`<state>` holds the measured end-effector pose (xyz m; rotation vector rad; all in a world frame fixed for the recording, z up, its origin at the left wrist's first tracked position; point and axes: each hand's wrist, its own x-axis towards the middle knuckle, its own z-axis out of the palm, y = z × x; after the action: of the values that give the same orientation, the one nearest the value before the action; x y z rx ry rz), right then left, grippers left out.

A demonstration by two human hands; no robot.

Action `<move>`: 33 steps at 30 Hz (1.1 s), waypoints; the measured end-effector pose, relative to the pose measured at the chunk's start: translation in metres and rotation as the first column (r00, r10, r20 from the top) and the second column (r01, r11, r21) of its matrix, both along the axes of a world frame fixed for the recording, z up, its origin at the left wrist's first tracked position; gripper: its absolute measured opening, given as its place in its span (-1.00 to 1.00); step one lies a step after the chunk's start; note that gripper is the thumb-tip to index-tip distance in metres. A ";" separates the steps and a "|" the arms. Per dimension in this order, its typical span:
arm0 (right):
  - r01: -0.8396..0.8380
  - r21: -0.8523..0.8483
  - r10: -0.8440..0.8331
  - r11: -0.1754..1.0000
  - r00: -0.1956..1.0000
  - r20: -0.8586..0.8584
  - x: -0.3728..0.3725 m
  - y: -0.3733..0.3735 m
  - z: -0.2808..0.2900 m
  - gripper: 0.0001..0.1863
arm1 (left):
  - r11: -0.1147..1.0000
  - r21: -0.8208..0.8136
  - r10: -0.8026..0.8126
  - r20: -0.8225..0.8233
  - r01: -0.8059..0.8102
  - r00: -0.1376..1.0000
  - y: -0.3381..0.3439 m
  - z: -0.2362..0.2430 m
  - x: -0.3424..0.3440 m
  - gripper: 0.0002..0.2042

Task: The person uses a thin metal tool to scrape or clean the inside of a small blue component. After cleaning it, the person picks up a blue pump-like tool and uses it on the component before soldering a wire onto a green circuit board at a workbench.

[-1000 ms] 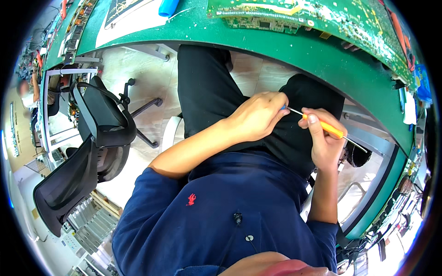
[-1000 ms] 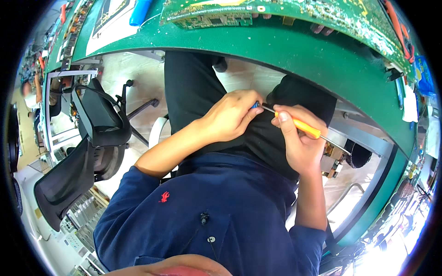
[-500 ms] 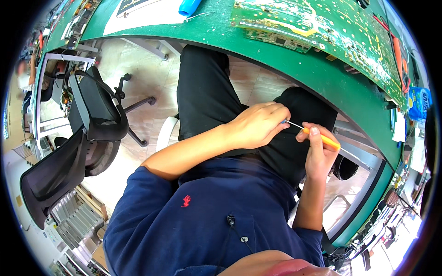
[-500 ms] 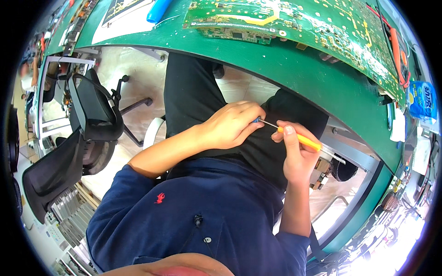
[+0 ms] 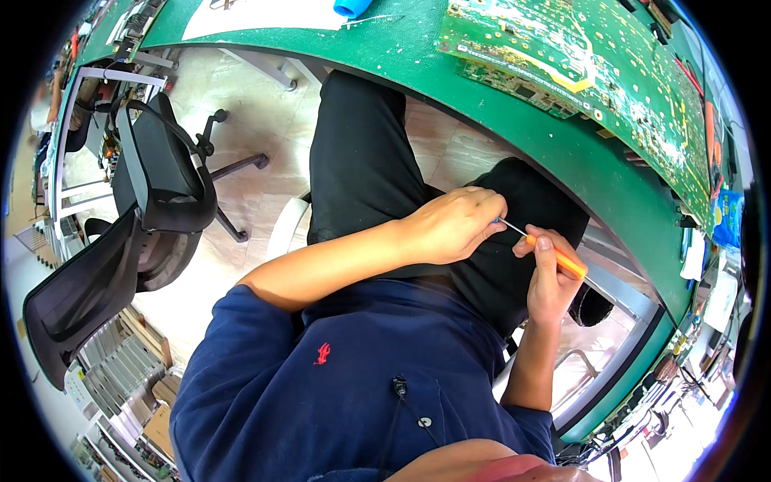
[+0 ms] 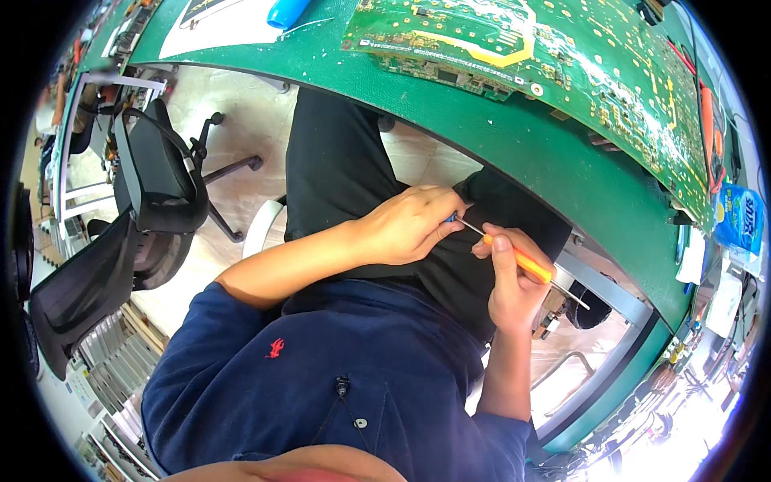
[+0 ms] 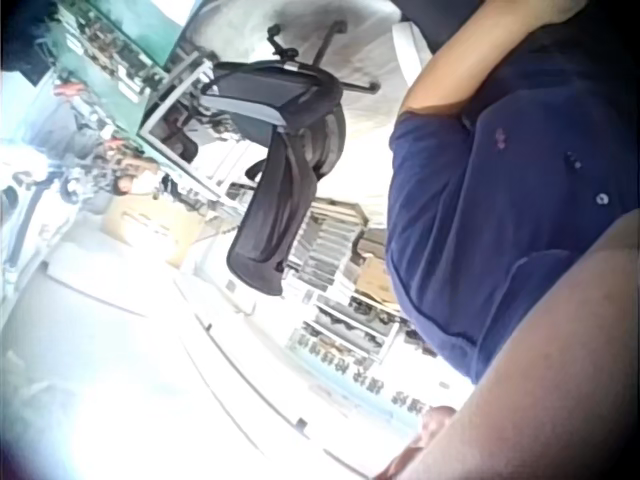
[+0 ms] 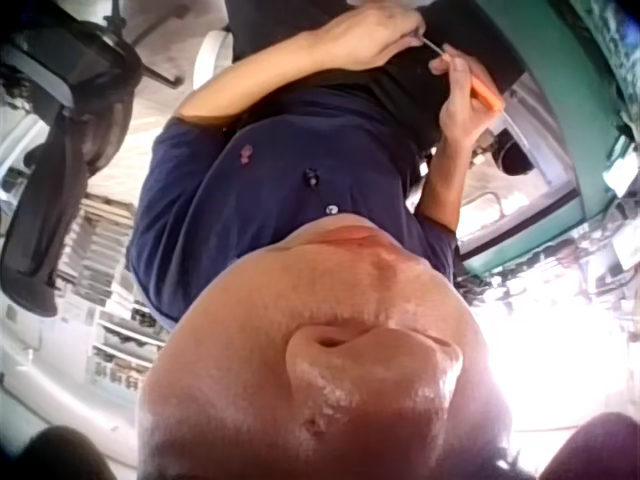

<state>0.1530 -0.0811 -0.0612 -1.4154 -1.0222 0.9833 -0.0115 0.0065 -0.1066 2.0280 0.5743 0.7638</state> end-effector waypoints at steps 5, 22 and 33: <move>-0.038 -0.014 0.037 0.999 0.996 -0.080 0.009 0.000 -0.005 -0.78 | 0.998 -0.051 -0.020 0.028 0.021 0.999 0.000 0.001 0.000 -0.85; -0.158 0.004 0.142 0.988 0.900 0.413 -0.007 0.023 0.009 -0.86 | 0.994 -0.101 0.027 -0.065 -0.033 0.998 0.008 -0.013 -0.001 -0.87; -0.127 -0.087 0.127 0.988 0.992 -0.006 0.012 0.022 -0.014 -0.82 | 0.988 -0.154 -0.005 -0.052 -0.003 0.999 0.010 -0.011 -0.001 -0.85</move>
<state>0.1653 -0.0593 -0.0753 -1.4350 -1.0909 1.1331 -0.0127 0.0165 -0.1178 1.9095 0.6425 0.6471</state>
